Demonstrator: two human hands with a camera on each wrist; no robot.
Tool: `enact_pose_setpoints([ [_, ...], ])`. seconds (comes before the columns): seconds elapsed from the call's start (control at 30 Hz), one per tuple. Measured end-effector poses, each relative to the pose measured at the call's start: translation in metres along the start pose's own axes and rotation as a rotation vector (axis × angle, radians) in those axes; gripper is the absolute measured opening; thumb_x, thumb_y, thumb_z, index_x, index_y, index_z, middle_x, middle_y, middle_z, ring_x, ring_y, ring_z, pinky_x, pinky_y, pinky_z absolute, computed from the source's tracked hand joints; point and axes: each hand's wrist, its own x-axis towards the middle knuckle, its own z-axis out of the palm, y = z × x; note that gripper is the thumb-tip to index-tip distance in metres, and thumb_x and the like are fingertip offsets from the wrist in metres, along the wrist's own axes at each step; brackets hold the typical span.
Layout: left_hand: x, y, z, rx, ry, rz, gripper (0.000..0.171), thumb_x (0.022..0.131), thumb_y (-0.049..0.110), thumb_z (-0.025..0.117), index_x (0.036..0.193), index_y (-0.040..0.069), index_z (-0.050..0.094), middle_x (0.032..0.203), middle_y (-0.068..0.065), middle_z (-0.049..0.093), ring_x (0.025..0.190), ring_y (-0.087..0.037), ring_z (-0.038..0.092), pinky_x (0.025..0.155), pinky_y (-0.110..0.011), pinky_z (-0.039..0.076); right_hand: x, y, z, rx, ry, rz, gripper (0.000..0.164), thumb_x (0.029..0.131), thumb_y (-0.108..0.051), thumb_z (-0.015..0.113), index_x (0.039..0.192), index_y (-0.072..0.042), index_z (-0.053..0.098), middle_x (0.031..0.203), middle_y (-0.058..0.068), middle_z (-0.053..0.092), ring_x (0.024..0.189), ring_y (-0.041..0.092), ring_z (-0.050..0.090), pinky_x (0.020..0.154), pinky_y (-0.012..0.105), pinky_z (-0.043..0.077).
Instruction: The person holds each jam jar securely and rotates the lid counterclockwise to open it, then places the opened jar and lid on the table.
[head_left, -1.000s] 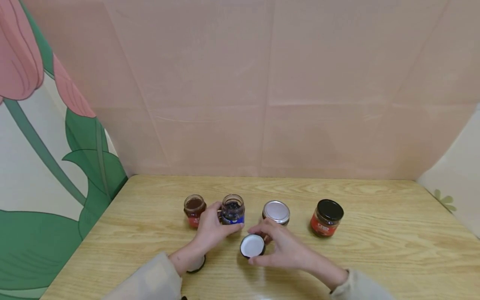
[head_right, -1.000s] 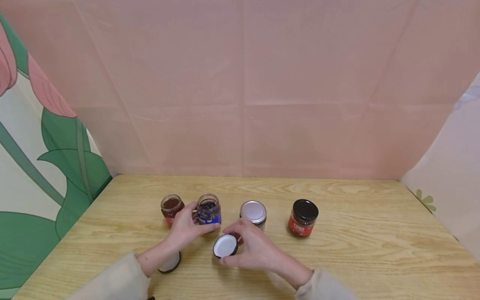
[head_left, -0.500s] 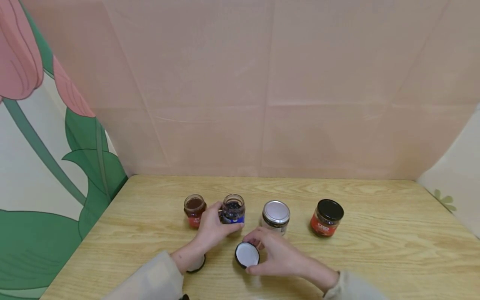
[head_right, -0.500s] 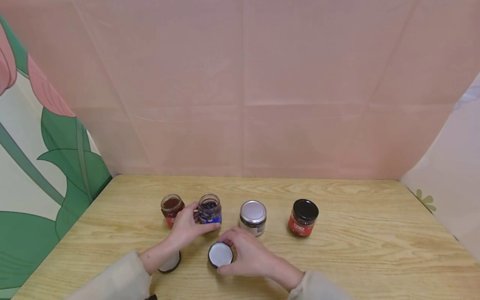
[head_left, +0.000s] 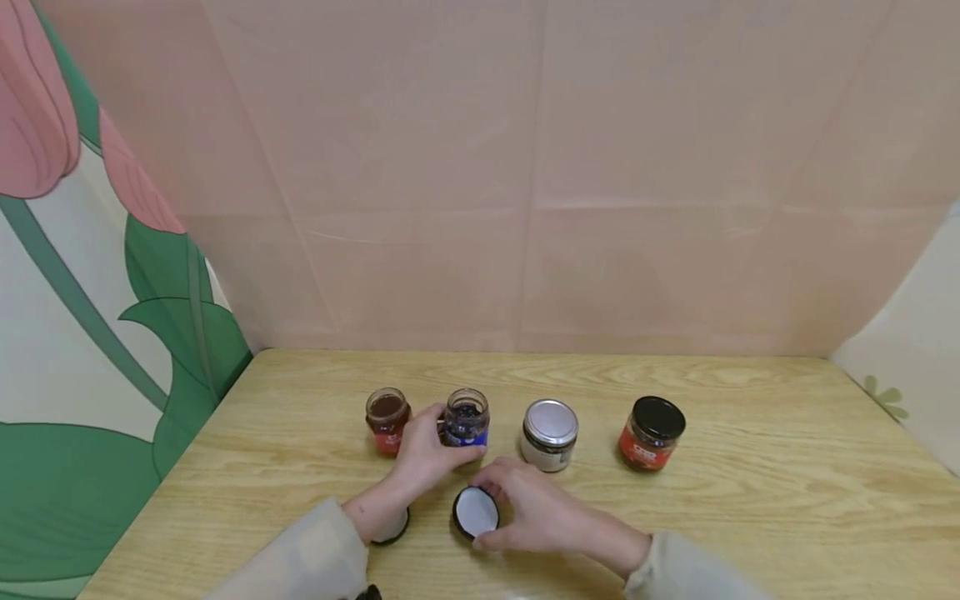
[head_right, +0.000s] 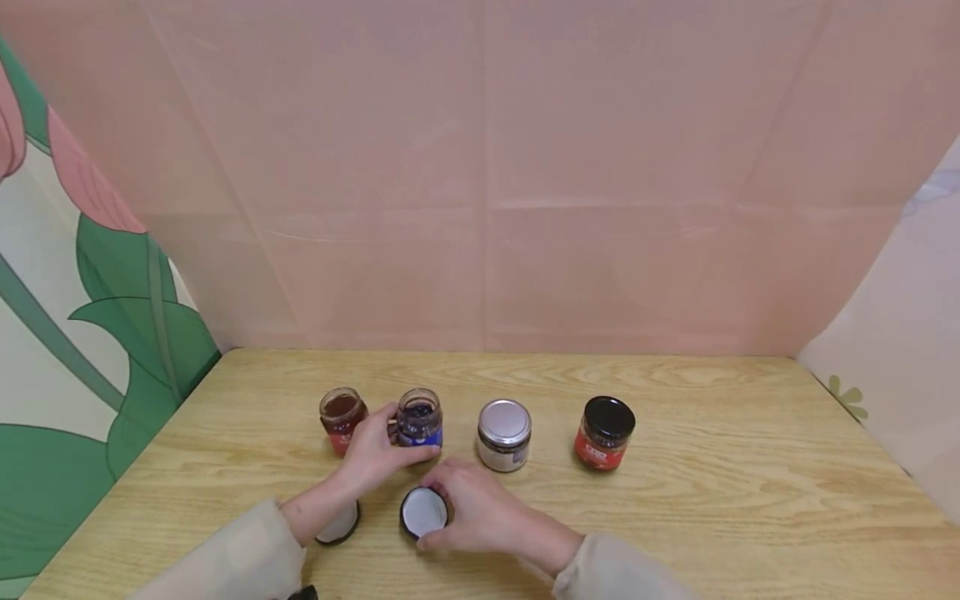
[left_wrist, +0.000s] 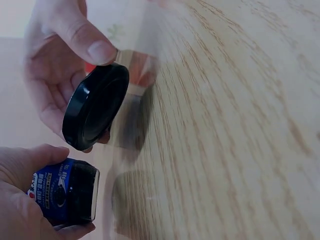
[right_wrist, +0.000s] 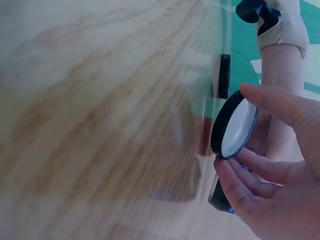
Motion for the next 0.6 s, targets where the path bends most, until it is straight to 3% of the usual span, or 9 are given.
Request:
enact_pose_setpoints([
  [0.23, 0.001, -0.0035, 0.0017, 0.016, -0.006, -0.009, 0.06, 0.065, 0.021, 0.087, 0.113, -0.003, 0.06, 0.104, -0.014, 0.067, 0.1, -0.028, 0.062, 0.091, -0.046, 0.049, 0.0036, -0.0019, 0.0046, -0.003, -0.009, -0.033, 0.051, 0.067, -0.028, 0.085, 0.108, -0.005, 0.064, 0.095, -0.002, 0.065, 0.085, 0.004, 0.055, 0.076, 0.018, 0.047],
  [0.6, 0.0031, -0.0065, 0.0039, 0.029, 0.002, -0.006, 0.058, 0.065, 0.021, 0.087, 0.111, -0.003, 0.06, 0.102, -0.014, 0.067, 0.099, -0.028, 0.062, 0.09, -0.045, 0.049, 0.0071, -0.0059, 0.0056, -0.05, -0.028, -0.011, 0.05, 0.068, -0.027, 0.084, 0.109, -0.006, 0.064, 0.102, 0.002, 0.064, 0.091, 0.008, 0.055, 0.078, 0.022, 0.046],
])
